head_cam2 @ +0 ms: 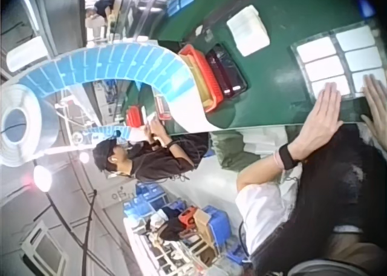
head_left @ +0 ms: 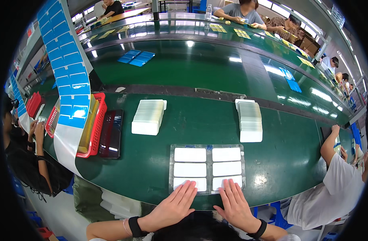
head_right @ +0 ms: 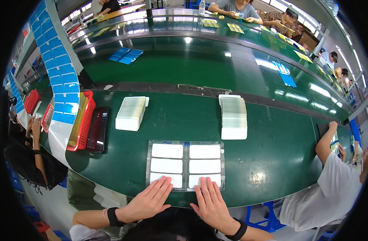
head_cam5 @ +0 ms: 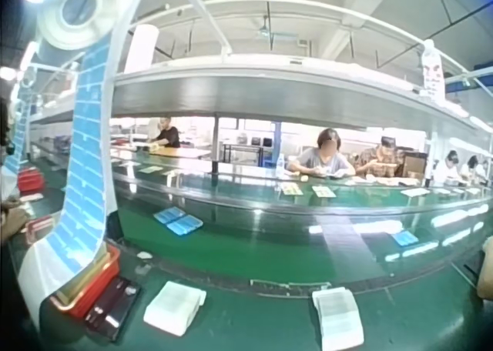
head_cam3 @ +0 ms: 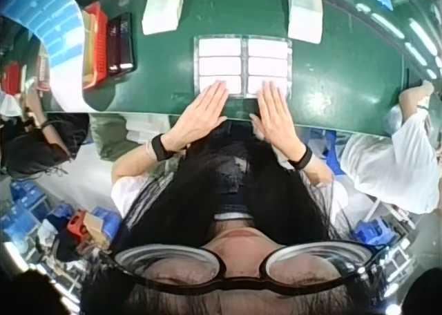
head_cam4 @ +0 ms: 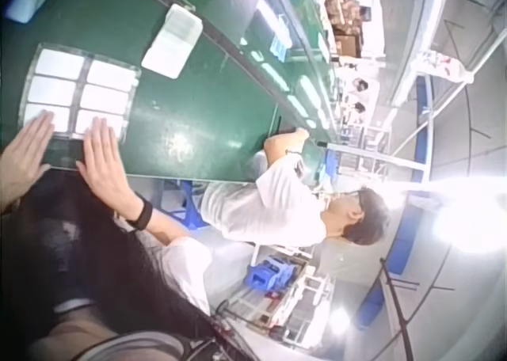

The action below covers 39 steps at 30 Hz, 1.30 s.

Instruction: Peeling blue labels and applying them to white rectangular components on an assembly line.

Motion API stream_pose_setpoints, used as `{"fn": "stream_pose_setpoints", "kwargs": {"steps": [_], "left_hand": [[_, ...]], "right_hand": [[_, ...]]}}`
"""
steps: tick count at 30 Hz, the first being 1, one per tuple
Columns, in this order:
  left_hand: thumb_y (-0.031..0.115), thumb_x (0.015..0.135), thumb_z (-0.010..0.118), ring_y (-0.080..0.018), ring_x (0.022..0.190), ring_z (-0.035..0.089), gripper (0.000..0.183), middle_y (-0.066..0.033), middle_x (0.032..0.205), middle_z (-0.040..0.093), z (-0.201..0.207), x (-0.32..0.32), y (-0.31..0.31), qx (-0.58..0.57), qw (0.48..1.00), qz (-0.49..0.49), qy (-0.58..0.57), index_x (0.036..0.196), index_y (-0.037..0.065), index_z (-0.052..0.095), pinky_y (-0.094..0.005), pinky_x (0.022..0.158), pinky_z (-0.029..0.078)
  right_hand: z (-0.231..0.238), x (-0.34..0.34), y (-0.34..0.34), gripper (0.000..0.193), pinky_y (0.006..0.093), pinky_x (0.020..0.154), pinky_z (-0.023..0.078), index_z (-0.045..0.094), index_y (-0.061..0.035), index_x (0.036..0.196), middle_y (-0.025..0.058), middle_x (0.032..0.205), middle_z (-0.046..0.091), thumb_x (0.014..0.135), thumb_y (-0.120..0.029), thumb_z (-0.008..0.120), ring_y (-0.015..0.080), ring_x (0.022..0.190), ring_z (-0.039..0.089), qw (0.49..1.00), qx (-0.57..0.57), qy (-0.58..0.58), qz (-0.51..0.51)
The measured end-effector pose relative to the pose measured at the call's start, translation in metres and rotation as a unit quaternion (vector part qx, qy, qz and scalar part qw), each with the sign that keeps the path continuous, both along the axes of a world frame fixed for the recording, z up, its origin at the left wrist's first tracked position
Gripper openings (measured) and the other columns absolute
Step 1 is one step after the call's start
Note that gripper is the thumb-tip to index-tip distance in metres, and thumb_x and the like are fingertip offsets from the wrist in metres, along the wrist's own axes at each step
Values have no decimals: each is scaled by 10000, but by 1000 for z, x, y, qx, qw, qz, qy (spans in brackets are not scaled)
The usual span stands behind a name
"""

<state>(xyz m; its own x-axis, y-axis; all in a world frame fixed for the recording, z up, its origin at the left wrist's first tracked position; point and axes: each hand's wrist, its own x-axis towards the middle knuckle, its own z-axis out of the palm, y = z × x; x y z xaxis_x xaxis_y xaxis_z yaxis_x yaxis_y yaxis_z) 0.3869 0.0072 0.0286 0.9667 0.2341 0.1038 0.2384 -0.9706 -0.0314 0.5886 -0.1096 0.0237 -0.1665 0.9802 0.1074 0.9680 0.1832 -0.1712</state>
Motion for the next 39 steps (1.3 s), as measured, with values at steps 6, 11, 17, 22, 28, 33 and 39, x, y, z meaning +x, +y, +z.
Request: {"fn": "stream_pose_setpoints", "kwargs": {"steps": [6,11,17,22,28,33,39], "left_hand": [[461,851,511,-334,1284,359,706,-241,1359,382,2,-5,2,-64,998,-3,27,1257,-110,422,-399,1069,279],[514,831,518,-320,1268,386,763,-227,1324,428,2,-1,20,-33,998,44,-3,1269,-101,406,-423,1068,269],[489,835,532,-295,1250,411,753,-208,1298,461,1,-1,28,-49,998,43,-18,1289,-94,384,-440,1057,283],[407,796,621,-279,1242,424,748,-174,1323,446,3,2,52,-61,993,70,-70,1310,-68,357,-486,1058,261],[395,792,628,-263,1193,468,721,-143,1288,482,0,-8,63,-62,989,93,-95,1304,-46,376,-479,1039,290],[228,761,657,-291,1020,539,495,-139,1089,568,50,-77,101,-6,939,260,-226,1181,21,494,-433,916,404],[275,768,704,-429,1234,344,723,-276,1313,378,6,-278,162,194,722,594,-298,1304,-38,332,-410,1026,301]], "right_hand": [[1,-2,-3,745,501,1044,282,395,131,1245,317,1338,353,746,-336,691,447,1278,317,999,-41,23,-1],[3,13,3,762,511,1042,277,388,128,1246,307,1330,369,742,-353,697,420,1271,345,998,13,57,-32],[4,14,17,654,533,1055,234,407,89,1236,252,1309,424,772,-283,679,369,1260,384,998,10,28,-58],[13,25,27,573,513,1040,275,493,82,1166,221,1238,503,784,-306,671,340,1209,449,997,42,-10,-58],[11,28,50,497,499,1044,263,508,31,1152,173,1261,493,800,-291,647,311,1205,447,998,28,-8,-57],[26,36,39,452,480,1026,294,498,12,1171,163,1229,521,798,-204,635,302,1166,479,998,16,9,-68],[80,24,55,291,346,864,438,561,-28,1139,168,1085,603,854,-90,577,315,1001,580,982,-1,180,-64]]}}
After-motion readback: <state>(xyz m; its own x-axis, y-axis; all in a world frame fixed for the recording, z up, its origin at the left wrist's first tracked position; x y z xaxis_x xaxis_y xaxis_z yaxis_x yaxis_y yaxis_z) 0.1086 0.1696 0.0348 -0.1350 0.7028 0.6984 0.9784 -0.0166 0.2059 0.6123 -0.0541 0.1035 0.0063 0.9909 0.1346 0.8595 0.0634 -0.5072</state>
